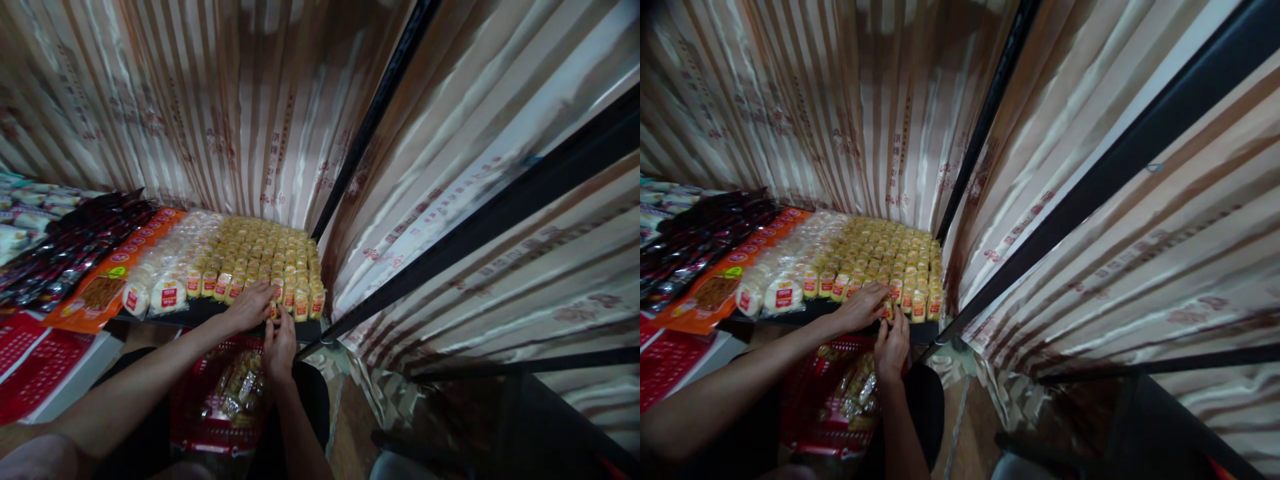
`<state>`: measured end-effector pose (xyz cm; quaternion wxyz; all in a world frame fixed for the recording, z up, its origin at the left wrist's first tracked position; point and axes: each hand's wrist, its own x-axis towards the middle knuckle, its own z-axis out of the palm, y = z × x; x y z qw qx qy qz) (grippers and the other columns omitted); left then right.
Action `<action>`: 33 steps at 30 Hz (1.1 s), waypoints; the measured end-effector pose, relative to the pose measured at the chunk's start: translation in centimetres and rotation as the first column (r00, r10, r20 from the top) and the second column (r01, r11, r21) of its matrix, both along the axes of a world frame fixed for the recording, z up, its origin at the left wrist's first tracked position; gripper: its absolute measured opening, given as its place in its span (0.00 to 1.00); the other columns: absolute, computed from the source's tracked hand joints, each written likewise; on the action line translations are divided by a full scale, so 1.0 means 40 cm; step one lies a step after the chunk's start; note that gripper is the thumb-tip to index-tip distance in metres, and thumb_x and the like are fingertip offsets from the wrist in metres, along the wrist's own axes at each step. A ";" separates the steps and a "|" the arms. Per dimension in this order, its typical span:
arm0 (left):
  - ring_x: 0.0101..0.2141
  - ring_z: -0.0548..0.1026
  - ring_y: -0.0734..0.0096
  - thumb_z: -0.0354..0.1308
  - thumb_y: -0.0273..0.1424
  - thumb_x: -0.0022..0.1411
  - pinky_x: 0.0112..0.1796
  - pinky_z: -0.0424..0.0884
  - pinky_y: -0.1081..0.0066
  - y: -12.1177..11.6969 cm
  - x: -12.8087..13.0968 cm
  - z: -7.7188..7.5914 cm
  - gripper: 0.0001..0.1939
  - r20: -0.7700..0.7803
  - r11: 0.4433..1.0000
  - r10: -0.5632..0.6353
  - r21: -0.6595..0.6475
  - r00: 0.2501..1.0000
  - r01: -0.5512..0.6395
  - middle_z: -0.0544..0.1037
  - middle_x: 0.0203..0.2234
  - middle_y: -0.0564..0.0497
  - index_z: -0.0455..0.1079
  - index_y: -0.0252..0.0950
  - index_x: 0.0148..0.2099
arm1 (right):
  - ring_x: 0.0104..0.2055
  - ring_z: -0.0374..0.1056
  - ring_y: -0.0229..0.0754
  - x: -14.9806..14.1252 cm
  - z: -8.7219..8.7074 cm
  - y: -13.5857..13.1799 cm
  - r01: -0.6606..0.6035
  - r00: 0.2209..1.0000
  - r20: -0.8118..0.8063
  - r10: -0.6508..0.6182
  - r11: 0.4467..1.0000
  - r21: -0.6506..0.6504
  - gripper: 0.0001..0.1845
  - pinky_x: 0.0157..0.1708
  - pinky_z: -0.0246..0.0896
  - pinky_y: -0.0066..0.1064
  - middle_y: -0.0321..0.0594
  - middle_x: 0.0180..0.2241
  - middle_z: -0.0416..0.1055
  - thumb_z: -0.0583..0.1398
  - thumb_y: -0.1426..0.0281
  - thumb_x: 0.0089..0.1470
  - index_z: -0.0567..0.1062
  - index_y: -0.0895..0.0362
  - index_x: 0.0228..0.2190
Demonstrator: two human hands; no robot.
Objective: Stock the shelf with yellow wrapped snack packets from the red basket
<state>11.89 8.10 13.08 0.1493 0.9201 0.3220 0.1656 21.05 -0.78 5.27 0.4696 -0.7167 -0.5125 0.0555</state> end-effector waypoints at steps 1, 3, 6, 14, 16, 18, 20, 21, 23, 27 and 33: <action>0.49 0.65 0.61 0.50 0.23 0.55 0.51 0.62 0.63 0.006 0.008 -0.006 0.25 0.003 1.000 0.000 0.013 1.000 0.000 0.70 0.46 0.43 0.58 0.32 0.57 | 0.43 0.66 0.43 0.000 -0.001 0.005 0.000 0.999 -0.032 0.000 1.000 -0.004 0.21 0.40 0.65 0.36 0.50 0.45 0.67 0.48 0.68 0.57 0.64 0.60 0.51; 0.50 0.65 0.61 0.50 0.22 0.56 0.52 0.62 0.62 0.017 0.023 -0.016 0.25 0.005 1.000 -0.009 0.029 1.000 0.008 0.70 0.47 0.43 0.58 0.33 0.57 | 0.41 0.66 0.42 0.002 0.000 0.012 -0.006 0.997 -0.082 0.005 1.000 -0.006 0.22 0.39 0.66 0.36 0.51 0.46 0.65 0.48 0.68 0.57 0.63 0.60 0.52; 0.47 0.67 0.61 0.48 0.21 0.57 0.48 0.65 0.63 0.031 0.043 -0.022 0.21 -0.021 1.000 -0.015 0.024 1.000 0.015 0.71 0.45 0.44 0.62 0.36 0.53 | 0.39 0.67 0.40 0.006 0.001 0.016 -0.006 0.991 -0.135 0.007 1.000 0.007 0.23 0.39 0.66 0.36 0.53 0.49 0.61 0.47 0.69 0.57 0.61 0.60 0.53; 0.49 0.66 0.63 0.50 0.24 0.58 0.48 0.67 0.63 0.043 0.060 -0.039 0.23 0.119 0.996 0.089 -0.035 0.989 -0.085 0.67 0.49 0.44 0.57 0.36 0.56 | 0.39 0.67 0.39 0.007 -0.010 0.012 0.015 0.985 -0.173 -0.013 1.000 0.011 0.22 0.40 0.65 0.34 0.52 0.49 0.58 0.46 0.71 0.56 0.63 0.58 0.52; 0.50 0.66 0.64 0.49 0.25 0.59 0.49 0.67 0.64 0.034 0.054 -0.048 0.22 0.191 0.990 0.133 -0.078 0.973 -0.120 0.65 0.51 0.45 0.57 0.37 0.56 | 0.39 0.67 0.39 0.007 -0.012 0.014 0.019 0.986 -0.166 -0.017 1.000 0.011 0.21 0.41 0.65 0.35 0.51 0.48 0.59 0.46 0.71 0.56 0.65 0.58 0.51; 0.51 0.65 0.64 0.48 0.26 0.60 0.50 0.66 0.63 0.018 0.045 -0.059 0.21 0.252 0.983 0.181 -0.075 0.951 -0.167 0.62 0.53 0.43 0.57 0.37 0.56 | 0.40 0.66 0.40 0.007 -0.015 0.016 0.016 0.989 -0.149 -0.013 1.000 0.015 0.22 0.42 0.64 0.35 0.51 0.46 0.59 0.47 0.71 0.56 0.65 0.58 0.51; 0.53 0.63 0.62 0.47 0.25 0.60 0.51 0.65 0.60 -0.007 0.034 -0.075 0.21 0.283 0.970 0.238 -0.019 0.929 -0.243 0.60 0.53 0.41 0.56 0.36 0.56 | 0.41 0.66 0.41 0.008 -0.019 0.017 0.015 0.991 -0.133 -0.012 1.000 0.017 0.22 0.43 0.64 0.36 0.51 0.46 0.59 0.47 0.71 0.56 0.65 0.58 0.52; 0.53 0.62 0.60 0.47 0.25 0.60 0.51 0.65 0.59 -0.021 0.028 -0.086 0.20 0.284 0.961 0.260 0.012 0.923 -0.275 0.60 0.53 0.41 0.56 0.36 0.56 | 0.42 0.66 0.41 0.008 -0.021 0.018 0.014 0.992 -0.130 -0.011 1.000 0.017 0.23 0.44 0.64 0.36 0.50 0.46 0.59 0.47 0.71 0.56 0.64 0.58 0.52; 0.51 0.65 0.60 0.46 0.26 0.61 0.48 0.68 0.60 -0.051 0.019 -0.111 0.18 0.245 0.956 0.279 0.024 0.929 -0.293 0.62 0.50 0.42 0.58 0.37 0.54 | 0.43 0.65 0.42 0.008 -0.025 0.019 0.015 0.992 -0.125 -0.013 1.000 0.012 0.23 0.43 0.64 0.36 0.50 0.46 0.59 0.47 0.71 0.56 0.64 0.56 0.53; 0.40 0.71 0.69 0.45 0.25 0.61 0.40 0.73 0.69 -0.092 0.016 -0.160 0.15 0.138 0.965 0.245 -0.125 0.960 -0.229 0.64 0.46 0.44 0.61 0.37 0.50 | 0.45 0.65 0.44 0.009 -0.027 0.021 0.033 0.992 -0.123 -0.034 0.999 -0.008 0.24 0.44 0.63 0.38 0.50 0.46 0.60 0.47 0.71 0.55 0.65 0.57 0.53; 0.42 0.71 0.69 0.43 0.27 0.62 0.45 0.71 0.67 -0.074 0.036 -0.179 0.12 0.276 0.968 0.246 -0.119 0.929 -0.221 0.65 0.43 0.46 0.62 0.37 0.46 | 0.45 0.65 0.42 0.014 -0.031 0.020 0.022 0.997 -0.069 -0.022 1.000 0.002 0.24 0.44 0.63 0.36 0.49 0.46 0.61 0.46 0.72 0.56 0.65 0.56 0.53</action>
